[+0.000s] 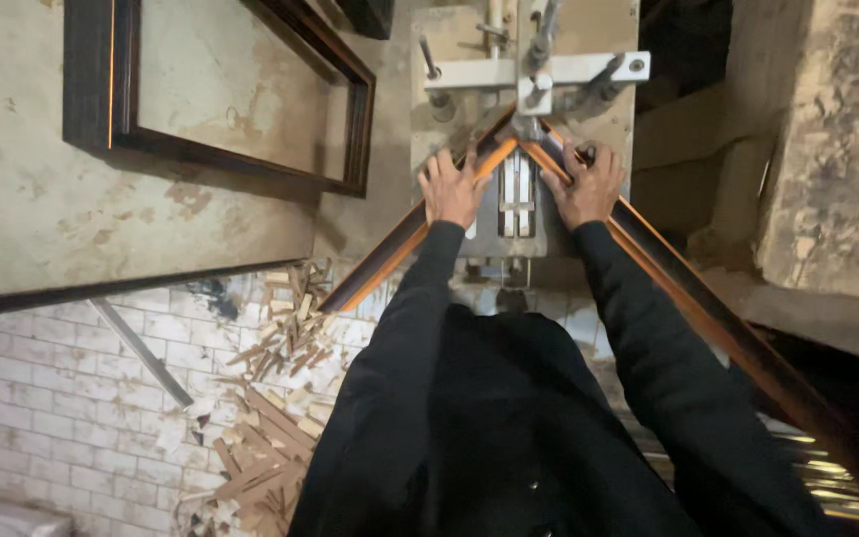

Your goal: The person picks up cut picture-frame moulding pieces from a stack, places the mitered corner into a corner-joining machine, and presses the machine to fasten the joint. They then set the joined frame aside and repeat the process with additional frames.

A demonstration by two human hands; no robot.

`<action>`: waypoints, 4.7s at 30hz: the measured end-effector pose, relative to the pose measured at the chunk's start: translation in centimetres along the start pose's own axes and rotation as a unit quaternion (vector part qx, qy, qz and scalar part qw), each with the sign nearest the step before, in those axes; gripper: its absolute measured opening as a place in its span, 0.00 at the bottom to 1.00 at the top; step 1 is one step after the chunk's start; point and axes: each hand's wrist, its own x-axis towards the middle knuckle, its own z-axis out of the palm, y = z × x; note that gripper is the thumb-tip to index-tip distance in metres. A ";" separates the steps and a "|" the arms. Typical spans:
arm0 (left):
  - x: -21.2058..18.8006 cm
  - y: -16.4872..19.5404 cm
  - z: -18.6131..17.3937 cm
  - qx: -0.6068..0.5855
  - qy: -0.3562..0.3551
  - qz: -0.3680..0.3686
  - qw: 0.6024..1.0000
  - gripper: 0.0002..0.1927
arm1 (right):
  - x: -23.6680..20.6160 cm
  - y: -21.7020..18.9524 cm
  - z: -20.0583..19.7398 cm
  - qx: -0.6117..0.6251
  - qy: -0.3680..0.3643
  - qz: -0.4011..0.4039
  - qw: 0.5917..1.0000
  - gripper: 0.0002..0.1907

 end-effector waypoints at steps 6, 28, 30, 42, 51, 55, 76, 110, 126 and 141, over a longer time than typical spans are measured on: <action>-1.4 0.9 -1.0 -0.039 0.030 -0.001 0.999 0.35 | -0.9 -0.2 -1.2 0.025 0.003 -0.013 1.000 0.29; -4.7 0.4 0.5 -0.003 0.053 0.015 0.998 0.38 | -5.1 0.2 -0.9 0.056 0.020 -0.071 0.996 0.30; -4.7 0.3 0.6 -0.001 0.049 0.008 0.999 0.38 | -5.0 0.3 -0.7 0.042 0.020 -0.073 0.996 0.29; -5.1 0.2 2.1 0.001 0.042 0.003 0.999 0.35 | -6.0 2.2 2.0 -0.006 0.030 -0.075 0.997 0.27; -4.4 -0.1 2.5 -0.022 0.074 0.003 0.997 0.36 | -5.4 1.9 2.0 -0.003 0.037 -0.058 0.998 0.19; -5.2 0.0 2.1 -0.033 0.045 -0.001 0.998 0.32 | -5.7 1.0 1.2 -0.015 -0.011 -0.037 0.999 0.21; -4.7 0.0 1.8 -0.014 0.035 -0.002 0.999 0.36 | -5.0 1.5 1.7 -0.010 0.047 -0.066 0.997 0.28; -1.8 0.3 0.9 -0.011 0.062 0.013 0.998 0.36 | -2.7 0.7 0.8 -0.030 -0.015 -0.033 0.999 0.31; -2.1 -2.8 -1.5 -0.037 0.006 -0.002 0.999 0.37 | -0.9 1.0 1.5 -0.055 -0.031 -0.035 0.997 0.29; -11.5 -7.4 0.4 -0.012 0.064 -0.143 0.988 0.32 | -1.5 1.3 2.1 -0.010 -0.011 -0.013 1.000 0.30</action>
